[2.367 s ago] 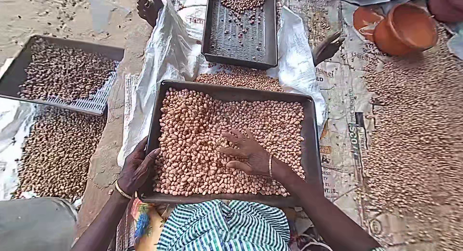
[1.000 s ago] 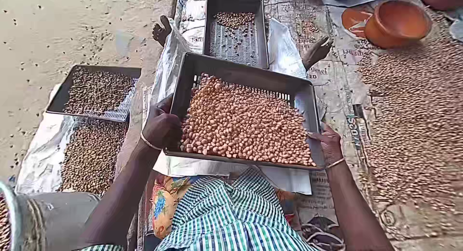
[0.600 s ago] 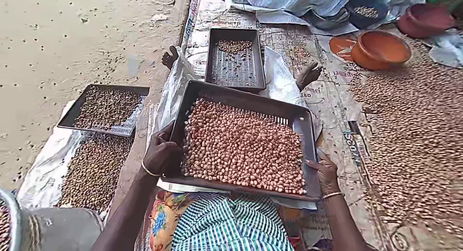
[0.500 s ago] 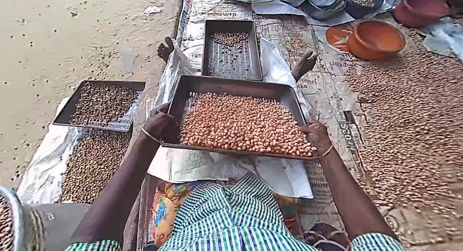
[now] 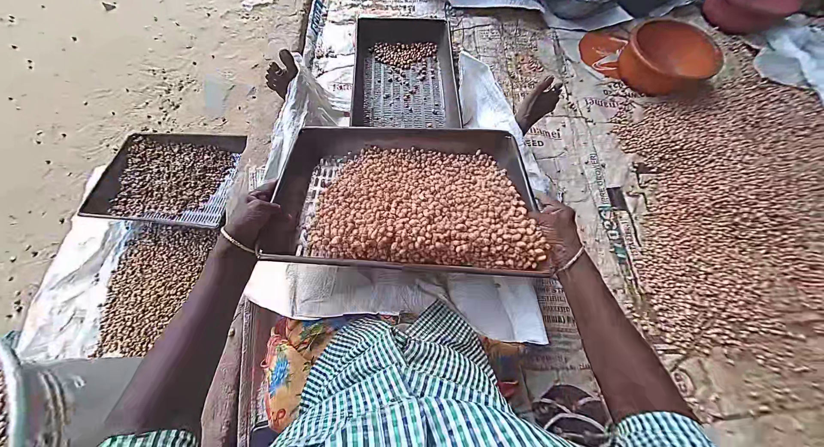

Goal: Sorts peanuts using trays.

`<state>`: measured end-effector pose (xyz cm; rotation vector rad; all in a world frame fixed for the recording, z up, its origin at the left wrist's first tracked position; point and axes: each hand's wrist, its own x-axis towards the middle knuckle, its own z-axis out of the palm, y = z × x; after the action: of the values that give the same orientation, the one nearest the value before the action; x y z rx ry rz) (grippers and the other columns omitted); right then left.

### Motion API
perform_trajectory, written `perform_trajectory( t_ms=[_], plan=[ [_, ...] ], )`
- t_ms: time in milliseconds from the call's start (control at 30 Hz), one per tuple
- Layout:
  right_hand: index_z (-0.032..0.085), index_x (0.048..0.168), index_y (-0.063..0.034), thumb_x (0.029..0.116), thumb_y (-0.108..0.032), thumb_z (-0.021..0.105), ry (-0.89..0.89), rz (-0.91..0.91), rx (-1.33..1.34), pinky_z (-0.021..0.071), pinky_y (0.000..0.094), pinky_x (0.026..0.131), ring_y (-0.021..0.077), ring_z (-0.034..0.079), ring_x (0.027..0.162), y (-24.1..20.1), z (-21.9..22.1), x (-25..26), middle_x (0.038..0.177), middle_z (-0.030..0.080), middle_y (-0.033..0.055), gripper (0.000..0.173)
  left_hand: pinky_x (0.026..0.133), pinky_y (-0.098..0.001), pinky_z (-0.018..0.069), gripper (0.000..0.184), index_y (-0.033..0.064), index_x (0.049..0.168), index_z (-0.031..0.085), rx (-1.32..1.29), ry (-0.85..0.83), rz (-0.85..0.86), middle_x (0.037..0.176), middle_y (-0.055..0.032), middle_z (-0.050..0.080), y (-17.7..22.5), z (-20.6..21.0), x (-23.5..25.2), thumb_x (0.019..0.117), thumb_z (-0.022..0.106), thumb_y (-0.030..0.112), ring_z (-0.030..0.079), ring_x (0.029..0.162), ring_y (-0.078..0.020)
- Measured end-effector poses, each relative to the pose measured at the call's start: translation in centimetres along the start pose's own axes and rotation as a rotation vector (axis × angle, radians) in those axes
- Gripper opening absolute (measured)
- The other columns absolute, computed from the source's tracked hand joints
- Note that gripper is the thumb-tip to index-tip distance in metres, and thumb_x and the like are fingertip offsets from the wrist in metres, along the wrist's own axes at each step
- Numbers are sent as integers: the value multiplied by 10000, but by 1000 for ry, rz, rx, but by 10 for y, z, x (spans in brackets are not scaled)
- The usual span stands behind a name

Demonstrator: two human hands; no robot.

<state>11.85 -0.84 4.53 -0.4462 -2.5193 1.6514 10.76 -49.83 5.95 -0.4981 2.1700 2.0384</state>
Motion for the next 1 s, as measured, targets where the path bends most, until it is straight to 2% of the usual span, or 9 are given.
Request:
perform_trajectory(
  t_ms=[67,167,267,367,467,600,800,867,1000],
  plan=[
    [544,1367,74,856,109,598,46,-90,91,500,157,784,-25,602,887,-5,12,-43,1151,661,106,515,734,-214,594,644,30,1395,491,-43,16,66,1091,3,694,-44,-28,-24,781,502,-163,691,856,-26],
    [475,1329,223,742,81,599,170,-170,240,499,101,918,-81,621,1056,27,11,-102,1244,651,139,616,826,-253,617,750,-9,1422,472,-107,4,206,1141,28,726,-69,-24,-65,684,586,-66,719,956,-56],
    [470,1330,187,732,107,575,191,-52,250,525,108,838,-78,637,957,56,-10,-68,1160,655,74,612,767,-206,599,694,12,1361,550,-73,-8,207,1052,42,736,-14,25,-61,680,572,-119,702,867,-13],
    [475,1390,113,863,184,549,21,81,154,484,169,800,-1,576,901,33,-18,2,1170,616,119,537,639,-204,560,663,21,1385,525,-16,3,23,1068,-45,680,30,40,-22,774,478,-232,653,750,-33],
    [540,1351,81,868,146,562,33,-8,72,452,113,644,-53,530,704,-5,4,-8,943,590,37,488,717,-222,571,618,36,1414,478,11,-14,-10,1111,-37,664,-16,-9,-9,835,448,-178,663,834,-40],
    [486,1335,195,734,77,601,160,-199,210,532,116,853,-75,648,980,27,6,-93,1189,675,98,623,790,-236,621,708,31,1374,507,-122,10,186,1087,68,738,-65,-19,-62,675,587,-53,722,922,-36],
    [526,1329,88,841,140,572,17,66,100,502,149,777,-39,591,866,33,-23,0,1110,638,69,493,637,-197,559,614,48,1311,584,37,-2,42,1021,-13,696,44,47,-32,752,508,-194,655,746,-23],
    [537,1342,83,871,153,574,-15,12,31,473,127,751,-47,559,838,2,-10,7,1109,618,93,477,672,-190,553,565,45,1361,535,92,-26,-7,1078,-17,665,26,19,-9,846,476,-179,645,793,-8],
    [529,1344,122,752,116,606,132,-173,185,535,123,823,-73,639,935,11,5,-78,1151,684,54,597,815,-234,608,709,51,1407,490,-50,-20,137,1144,32,710,-57,-22,-44,713,561,-75,705,958,-34]
  ],
)
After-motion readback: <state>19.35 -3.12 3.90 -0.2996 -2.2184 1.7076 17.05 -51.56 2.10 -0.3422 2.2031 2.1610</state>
